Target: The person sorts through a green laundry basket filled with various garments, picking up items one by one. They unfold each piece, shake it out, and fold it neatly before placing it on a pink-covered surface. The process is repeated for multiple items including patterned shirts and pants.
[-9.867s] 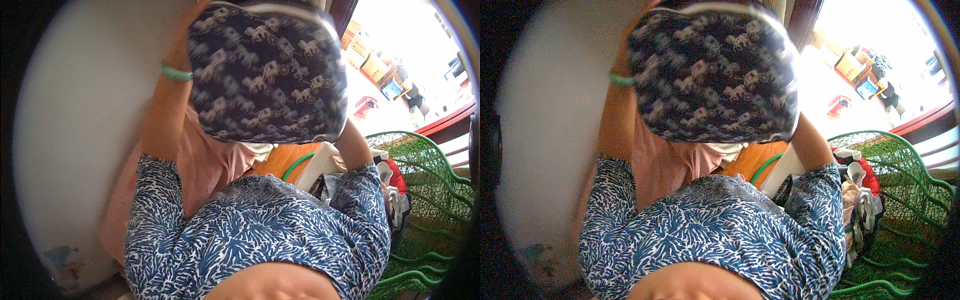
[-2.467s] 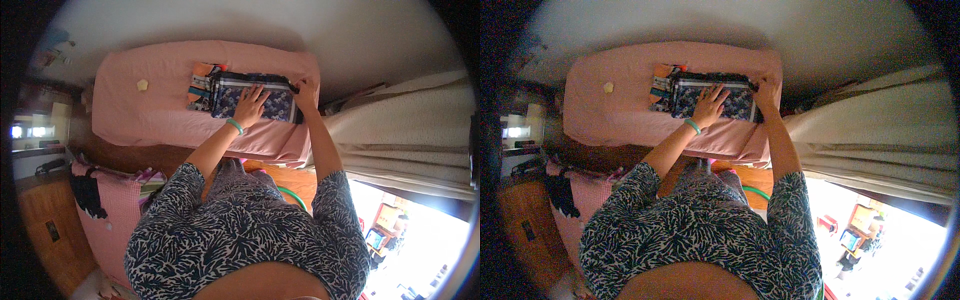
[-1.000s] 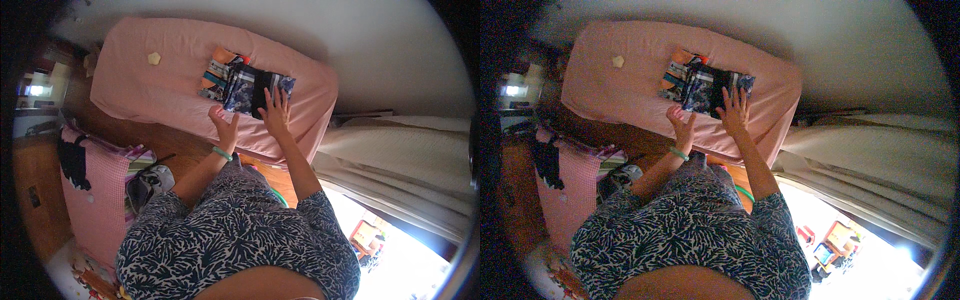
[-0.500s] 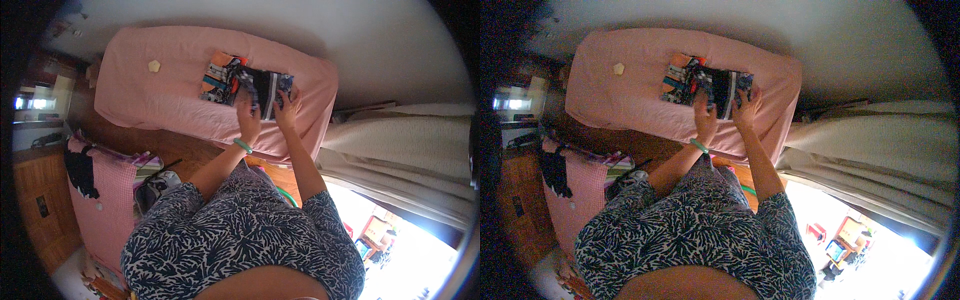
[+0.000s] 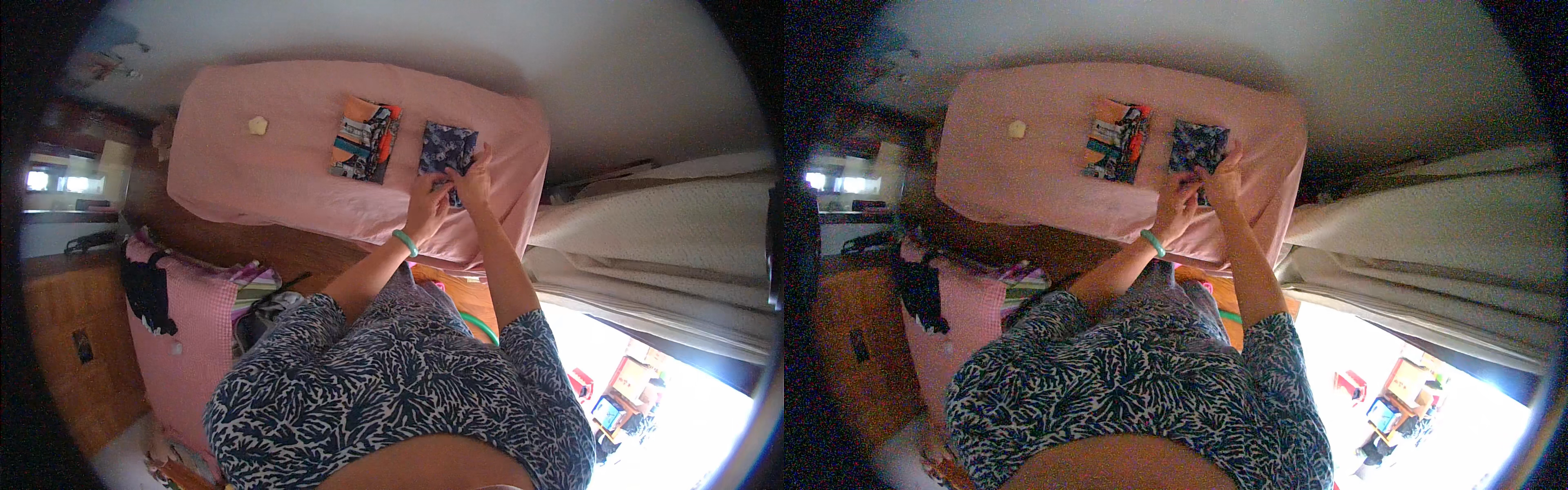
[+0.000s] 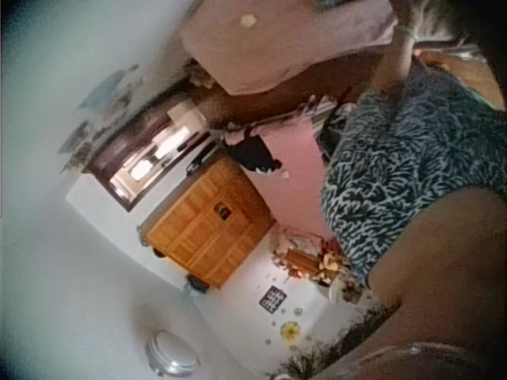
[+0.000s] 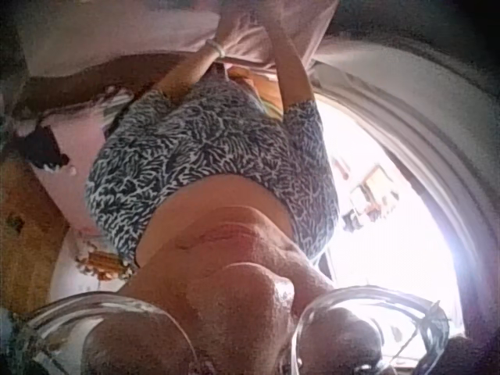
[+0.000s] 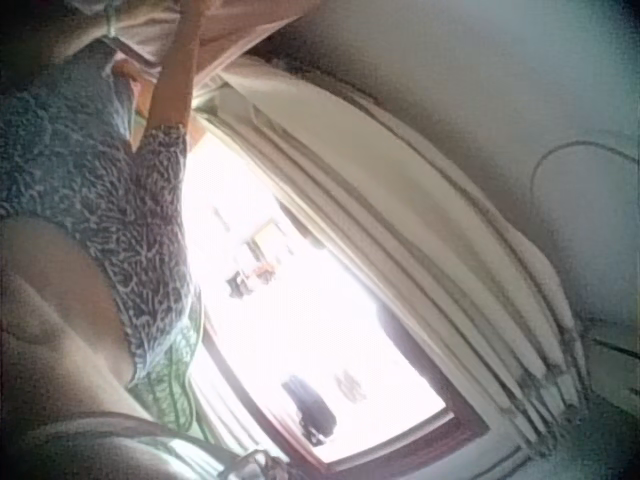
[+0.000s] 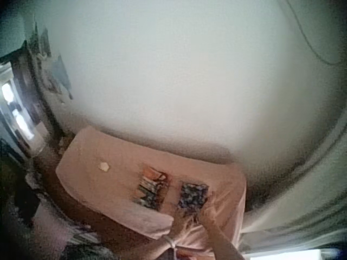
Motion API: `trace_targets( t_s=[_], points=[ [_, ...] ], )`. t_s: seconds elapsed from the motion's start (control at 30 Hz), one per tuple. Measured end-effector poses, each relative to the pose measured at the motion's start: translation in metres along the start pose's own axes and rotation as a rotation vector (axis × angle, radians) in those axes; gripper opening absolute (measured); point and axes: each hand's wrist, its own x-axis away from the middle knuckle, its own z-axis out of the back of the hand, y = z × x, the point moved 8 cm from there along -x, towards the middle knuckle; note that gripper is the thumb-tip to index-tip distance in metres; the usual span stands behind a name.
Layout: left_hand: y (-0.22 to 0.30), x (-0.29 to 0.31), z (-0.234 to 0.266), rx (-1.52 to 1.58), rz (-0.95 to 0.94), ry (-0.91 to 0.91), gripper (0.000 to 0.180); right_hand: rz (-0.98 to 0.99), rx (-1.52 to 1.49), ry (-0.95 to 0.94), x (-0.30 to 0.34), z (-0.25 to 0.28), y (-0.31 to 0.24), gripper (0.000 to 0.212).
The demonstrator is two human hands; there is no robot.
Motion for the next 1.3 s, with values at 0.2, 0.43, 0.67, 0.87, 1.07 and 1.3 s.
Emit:
trace_targets(
  t_s=[0.2, 0.43, 0.67, 0.87, 1.07, 1.3],
  points=[
    [-0.053, -0.013, 0.022, 0.022, 0.300, 0.265, 0.065, -0.001, 0.238, -0.184, -0.011, -0.025, 0.009, 0.051],
    [-0.085, -0.007, 0.045, 1.216, 0.877, 0.029, 0.040, -0.196, -0.776, -0.487, 0.015, -0.056, -0.050, 0.039],
    [-0.091, -0.061, 0.152, 0.893, 0.535, 0.179, 0.054, 0.243, -0.851, -0.380, 0.000, -0.080, -0.142, 0.065],
    [-0.112, -0.074, 0.150, -0.220, 0.233, 0.069, 0.053, -0.036, -0.330, -0.289, 0.001, -0.128, -0.071, 0.089],
    [-0.082, -0.052, 0.116, -0.641, -0.053, 0.104, 0.049, 0.051, -0.321, -0.323, 0.052, -0.061, -0.027, 0.049],
    [-0.097, -0.057, 0.067, -0.562, -0.016, -0.256, 0.078, -0.354, -0.107, -0.283, 0.182, 0.040, 0.046, 0.032]
  ],
)
